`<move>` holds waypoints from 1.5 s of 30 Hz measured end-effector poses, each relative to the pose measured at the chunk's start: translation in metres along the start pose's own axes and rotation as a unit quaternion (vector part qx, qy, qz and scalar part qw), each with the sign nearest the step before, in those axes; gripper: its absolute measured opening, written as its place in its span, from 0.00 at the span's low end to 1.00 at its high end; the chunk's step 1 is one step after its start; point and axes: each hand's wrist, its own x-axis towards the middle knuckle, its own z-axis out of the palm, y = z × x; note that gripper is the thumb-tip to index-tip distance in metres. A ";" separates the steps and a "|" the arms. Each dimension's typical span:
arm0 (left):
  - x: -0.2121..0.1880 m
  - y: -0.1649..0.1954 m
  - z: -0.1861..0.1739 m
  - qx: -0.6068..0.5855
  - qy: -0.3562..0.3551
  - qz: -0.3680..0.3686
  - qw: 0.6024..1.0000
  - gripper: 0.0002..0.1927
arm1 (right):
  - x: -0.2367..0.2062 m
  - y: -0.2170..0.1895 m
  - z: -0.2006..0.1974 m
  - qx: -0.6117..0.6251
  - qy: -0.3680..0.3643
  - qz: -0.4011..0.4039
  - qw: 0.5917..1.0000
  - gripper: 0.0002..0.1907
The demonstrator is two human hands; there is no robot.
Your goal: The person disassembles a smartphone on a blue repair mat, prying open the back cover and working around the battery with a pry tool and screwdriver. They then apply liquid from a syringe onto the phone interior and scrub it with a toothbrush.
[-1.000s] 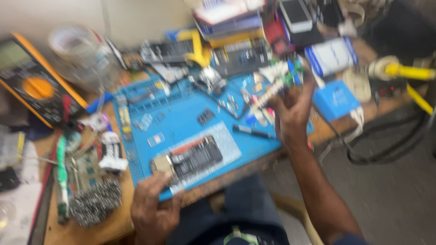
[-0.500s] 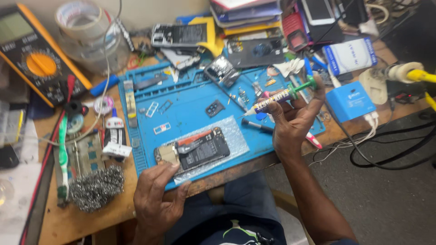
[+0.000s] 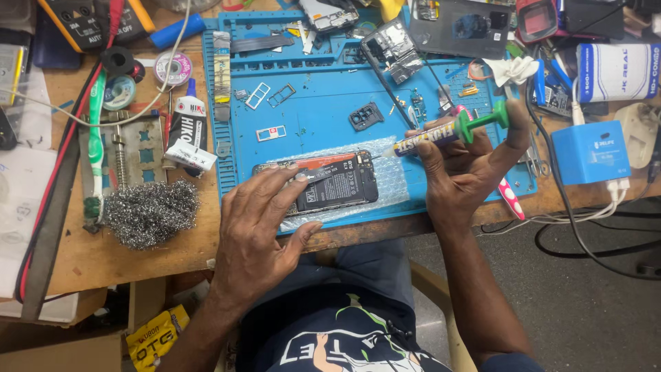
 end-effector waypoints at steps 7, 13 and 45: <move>0.000 -0.001 -0.001 0.000 -0.013 -0.003 1.000 0.32 | -0.002 0.001 0.004 -0.018 -0.022 -0.006 1.000 0.46; 0.000 -0.001 -0.001 -0.003 -0.013 0.001 1.000 0.32 | -0.004 0.004 0.002 -0.040 -0.025 -0.009 0.999 0.46; -0.003 -0.004 0.003 -0.015 -0.024 -0.004 1.000 0.32 | 0.008 0.010 0.000 -0.037 -0.044 -0.001 0.998 0.46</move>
